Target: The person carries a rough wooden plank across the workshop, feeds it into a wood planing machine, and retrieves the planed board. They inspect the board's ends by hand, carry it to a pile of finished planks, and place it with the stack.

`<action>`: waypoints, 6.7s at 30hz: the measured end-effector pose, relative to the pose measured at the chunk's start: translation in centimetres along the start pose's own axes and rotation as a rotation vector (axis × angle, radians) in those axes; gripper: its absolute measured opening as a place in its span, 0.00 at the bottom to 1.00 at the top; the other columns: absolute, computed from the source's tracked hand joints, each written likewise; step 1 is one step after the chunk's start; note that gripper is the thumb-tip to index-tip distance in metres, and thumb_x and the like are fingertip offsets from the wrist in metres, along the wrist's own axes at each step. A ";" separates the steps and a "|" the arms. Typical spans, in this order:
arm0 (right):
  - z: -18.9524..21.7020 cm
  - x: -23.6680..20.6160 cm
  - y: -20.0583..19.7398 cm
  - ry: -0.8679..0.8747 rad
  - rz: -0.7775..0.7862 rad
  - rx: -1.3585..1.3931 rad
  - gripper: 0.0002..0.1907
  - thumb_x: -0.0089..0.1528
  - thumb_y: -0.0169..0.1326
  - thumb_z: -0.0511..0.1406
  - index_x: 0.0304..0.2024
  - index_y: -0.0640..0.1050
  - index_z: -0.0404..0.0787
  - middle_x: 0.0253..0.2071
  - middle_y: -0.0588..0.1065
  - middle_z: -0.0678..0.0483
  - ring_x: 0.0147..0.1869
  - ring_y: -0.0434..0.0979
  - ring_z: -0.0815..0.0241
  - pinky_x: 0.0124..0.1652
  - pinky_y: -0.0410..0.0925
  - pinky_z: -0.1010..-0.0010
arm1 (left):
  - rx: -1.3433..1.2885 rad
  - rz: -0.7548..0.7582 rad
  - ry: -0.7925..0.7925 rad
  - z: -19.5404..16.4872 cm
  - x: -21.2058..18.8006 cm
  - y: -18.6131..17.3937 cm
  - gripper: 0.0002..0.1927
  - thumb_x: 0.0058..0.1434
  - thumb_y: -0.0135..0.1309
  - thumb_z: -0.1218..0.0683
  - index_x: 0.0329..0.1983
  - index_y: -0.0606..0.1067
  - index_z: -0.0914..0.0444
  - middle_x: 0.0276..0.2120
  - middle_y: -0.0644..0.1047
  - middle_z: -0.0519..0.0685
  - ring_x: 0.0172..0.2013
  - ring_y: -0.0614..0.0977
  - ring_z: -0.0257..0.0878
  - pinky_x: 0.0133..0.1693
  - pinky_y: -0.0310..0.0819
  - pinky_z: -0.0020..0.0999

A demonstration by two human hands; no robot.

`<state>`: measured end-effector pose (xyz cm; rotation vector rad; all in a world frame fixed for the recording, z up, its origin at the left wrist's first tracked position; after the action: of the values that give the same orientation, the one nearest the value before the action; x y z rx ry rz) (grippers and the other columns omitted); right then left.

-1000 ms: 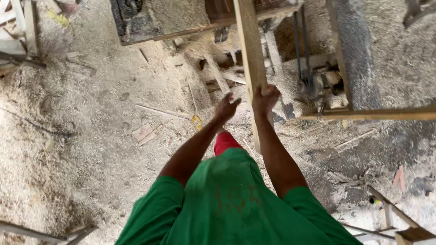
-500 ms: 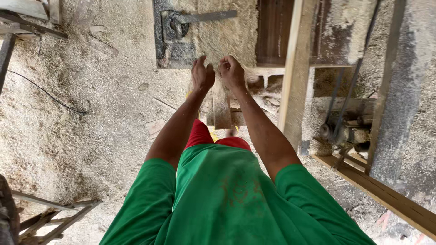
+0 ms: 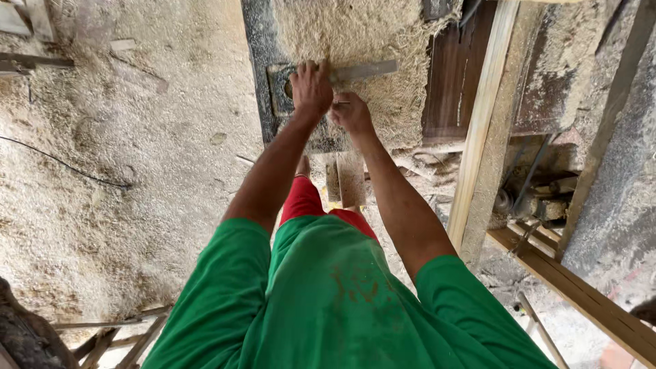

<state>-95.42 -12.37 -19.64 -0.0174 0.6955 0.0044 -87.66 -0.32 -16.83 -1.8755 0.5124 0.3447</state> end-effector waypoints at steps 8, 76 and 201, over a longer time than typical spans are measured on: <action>1.1 -6.9 1.0 -0.306 0.148 -0.058 0.45 0.60 0.65 0.39 0.74 0.56 0.41 0.63 0.71 0.46 0.62 0.73 0.53 0.57 0.69 0.59 | -0.194 0.069 0.127 -2.1 -1.3 4.0 0.16 0.73 0.46 0.50 0.39 0.78 0.65 0.28 0.78 0.56 0.25 0.79 0.46 0.32 0.78 0.53; 6.2 -11.2 -12.8 -0.579 0.056 -1.165 0.35 0.74 0.35 0.56 0.74 0.61 0.40 0.45 0.68 0.48 0.49 0.69 0.51 0.57 0.60 0.46 | -0.896 -0.277 -0.387 -13.2 -13.3 8.5 0.27 0.75 0.31 0.41 0.47 0.75 0.64 0.39 0.82 0.60 0.31 0.79 0.48 0.30 0.78 0.46; -111.4 -148.8 -27.3 0.465 0.009 1.134 0.40 0.64 0.48 0.63 0.62 0.74 0.38 0.52 0.78 0.42 0.52 0.79 0.42 0.52 0.73 0.49 | -1.619 0.296 -0.071 -32.4 -152.1 94.4 0.29 0.54 0.65 0.43 0.54 0.79 0.64 0.42 0.82 0.51 0.39 0.84 0.42 0.41 0.80 0.39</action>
<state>-280.74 -41.39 -9.41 1.1011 1.0810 -0.3949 -266.86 -31.10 -10.51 -3.2901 0.4709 1.2864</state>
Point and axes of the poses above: each hand's wrist, its own x-axis towards the middle knuckle, its own y-axis out of the palm, z = x × y, the point moved 4 cm from there along x, towards the middle knuckle
